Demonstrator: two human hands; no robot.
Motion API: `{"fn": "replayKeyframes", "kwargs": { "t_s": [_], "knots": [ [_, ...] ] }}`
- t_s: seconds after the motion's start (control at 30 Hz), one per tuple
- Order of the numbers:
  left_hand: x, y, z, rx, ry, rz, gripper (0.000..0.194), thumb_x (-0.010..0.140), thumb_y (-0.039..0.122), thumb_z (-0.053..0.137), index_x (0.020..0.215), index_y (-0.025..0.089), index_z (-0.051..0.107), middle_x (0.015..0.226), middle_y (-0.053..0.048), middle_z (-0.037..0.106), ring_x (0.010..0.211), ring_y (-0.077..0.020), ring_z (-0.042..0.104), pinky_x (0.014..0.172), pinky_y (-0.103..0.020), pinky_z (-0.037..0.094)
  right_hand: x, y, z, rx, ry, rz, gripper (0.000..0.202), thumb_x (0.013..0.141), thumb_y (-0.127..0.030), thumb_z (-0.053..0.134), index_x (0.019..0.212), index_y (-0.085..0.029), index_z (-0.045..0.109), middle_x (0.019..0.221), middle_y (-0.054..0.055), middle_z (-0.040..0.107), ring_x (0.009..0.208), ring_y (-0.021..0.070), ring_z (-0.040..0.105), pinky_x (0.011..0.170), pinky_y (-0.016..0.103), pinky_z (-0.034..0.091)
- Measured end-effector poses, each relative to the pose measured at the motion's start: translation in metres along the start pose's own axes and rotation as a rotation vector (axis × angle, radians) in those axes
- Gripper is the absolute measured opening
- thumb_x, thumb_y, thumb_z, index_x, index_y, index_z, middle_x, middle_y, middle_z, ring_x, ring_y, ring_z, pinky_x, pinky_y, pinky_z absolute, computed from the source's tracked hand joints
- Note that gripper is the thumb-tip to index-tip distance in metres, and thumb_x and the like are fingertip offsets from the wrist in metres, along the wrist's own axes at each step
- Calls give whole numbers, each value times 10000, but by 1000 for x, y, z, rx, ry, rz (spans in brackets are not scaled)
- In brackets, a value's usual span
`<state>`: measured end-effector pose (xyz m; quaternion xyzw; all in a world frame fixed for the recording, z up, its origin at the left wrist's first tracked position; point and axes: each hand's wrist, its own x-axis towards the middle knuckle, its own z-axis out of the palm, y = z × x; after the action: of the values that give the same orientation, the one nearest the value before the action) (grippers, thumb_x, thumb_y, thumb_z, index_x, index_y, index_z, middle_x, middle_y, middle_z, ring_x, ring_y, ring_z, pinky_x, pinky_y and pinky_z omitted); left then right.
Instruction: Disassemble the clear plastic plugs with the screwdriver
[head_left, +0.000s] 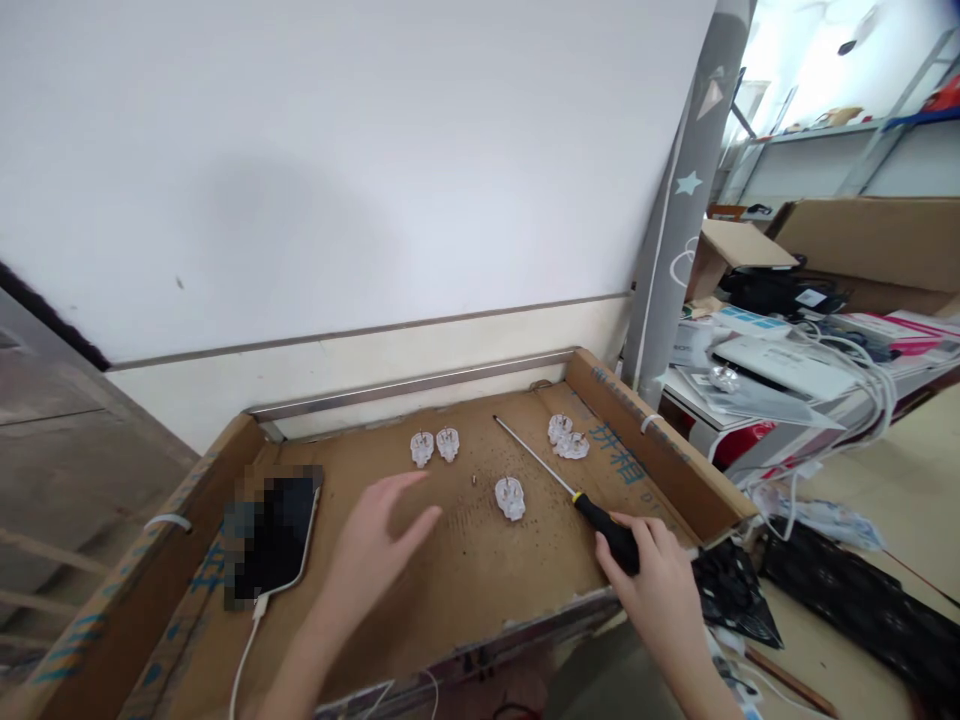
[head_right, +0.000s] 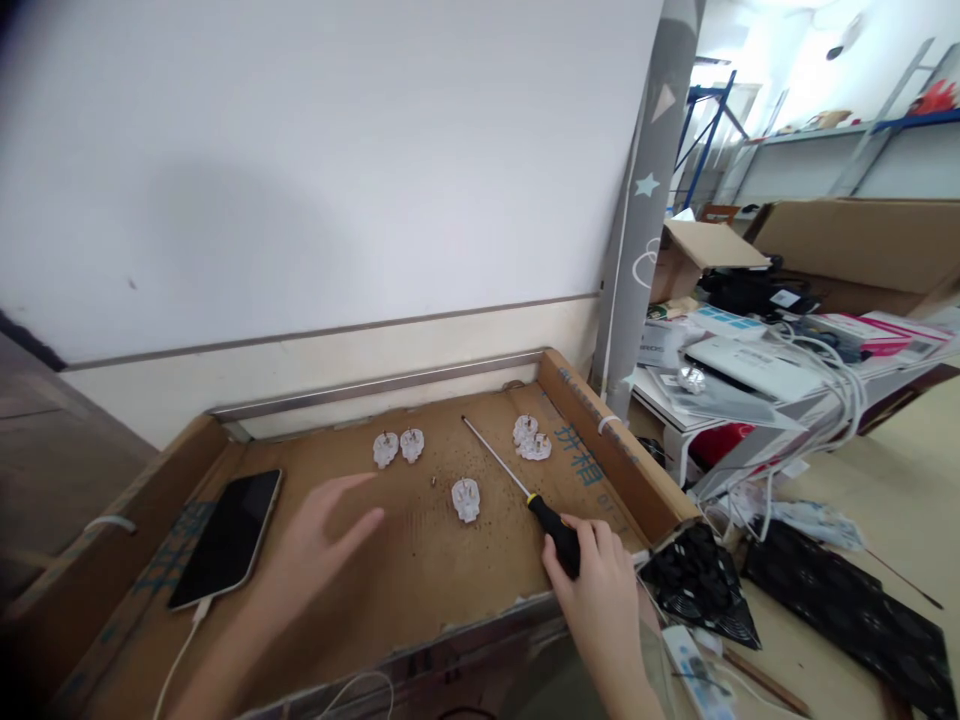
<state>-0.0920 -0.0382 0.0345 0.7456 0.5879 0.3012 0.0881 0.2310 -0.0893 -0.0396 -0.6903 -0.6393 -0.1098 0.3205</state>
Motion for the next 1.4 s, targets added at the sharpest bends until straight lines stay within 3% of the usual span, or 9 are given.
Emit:
{"fn": "replayKeyframes", "kwargs": {
  "t_s": [0.13, 0.27, 0.37, 0.47, 0.67, 0.83, 1.0, 1.3, 1.4],
  "knots": [
    [21, 56, 52, -110, -231, 294, 373, 797, 385, 592, 1146, 263, 544, 1175, -38, 580, 1084, -213, 524, 953, -362, 420, 14, -9, 10, -19, -32, 29, 222, 794, -376, 528, 915, -190, 541, 859, 46, 547, 816, 206, 482, 703, 314, 331],
    [33, 57, 79, -111, -207, 311, 297, 782, 313, 601, 1072, 251, 578, 1115, -34, 605, 1029, -214, 546, 925, -364, 425, 23, -21, 13, -14, -53, 71, 173, 775, -312, 517, 867, -166, 537, 850, 67, 541, 831, 232, 476, 710, 341, 312],
    [29, 45, 80, -133, -182, 263, 447, 766, 308, 613, 1197, 263, 501, 1161, -36, 590, 1062, -220, 532, 937, -371, 414, 28, -39, 11, 43, -67, 64, 226, 791, -263, 474, 984, -173, 548, 999, 91, 545, 940, 249, 473, 788, 381, 318],
    [26, 38, 78, -181, -167, 204, 640, 738, 316, 641, 1317, 257, 374, 1188, -48, 582, 1081, -225, 529, 938, -375, 413, 40, -65, 15, 179, -135, -34, 367, 807, -338, 493, 1159, -233, 493, 1165, 62, 506, 1071, 210, 457, 880, 364, 343],
    [30, 33, 79, -139, -177, 156, 650, 666, 213, 651, 1276, 229, 426, 1194, -58, 587, 1076, -240, 524, 929, -380, 401, 71, -102, 54, 399, -335, -169, 275, 806, -360, 542, 973, -142, 558, 951, 43, 560, 893, 125, 530, 798, 298, 446],
    [35, 33, 79, -75, -148, 79, 688, 643, 252, 674, 1282, 225, 418, 1196, -73, 587, 1085, -262, 520, 911, -395, 400, 83, -108, 77, 524, -363, -126, 307, 838, -405, 509, 913, -109, 545, 896, 39, 547, 809, 95, 522, 747, 285, 468],
    [38, 35, 80, -37, -111, -2, 640, 669, 228, 645, 1271, 200, 428, 1149, -80, 610, 1053, -269, 541, 892, -405, 404, 85, -108, 83, 689, -317, -62, 298, 832, -393, 522, 929, -112, 546, 902, 38, 549, 817, 95, 524, 752, 284, 471],
    [31, 37, 80, -67, -146, 101, 683, 667, 305, 700, 1285, 231, 417, 1201, -67, 580, 1075, -266, 518, 916, -410, 383, 87, -101, 83, 885, -190, 146, 428, 831, -432, 518, 1129, -128, 482, 971, 52, 555, 759, 83, 535, 696, 264, 485],
    [28, 38, 79, -76, -150, 112, 692, 673, 333, 704, 1293, 246, 410, 1187, -54, 591, 1068, -260, 518, 915, -408, 382, 86, -101, 83, 905, -179, 156, 380, 838, -425, 509, 1062, -119, 515, 951, 48, 561, 771, 85, 537, 713, 269, 484]
  ]
}}
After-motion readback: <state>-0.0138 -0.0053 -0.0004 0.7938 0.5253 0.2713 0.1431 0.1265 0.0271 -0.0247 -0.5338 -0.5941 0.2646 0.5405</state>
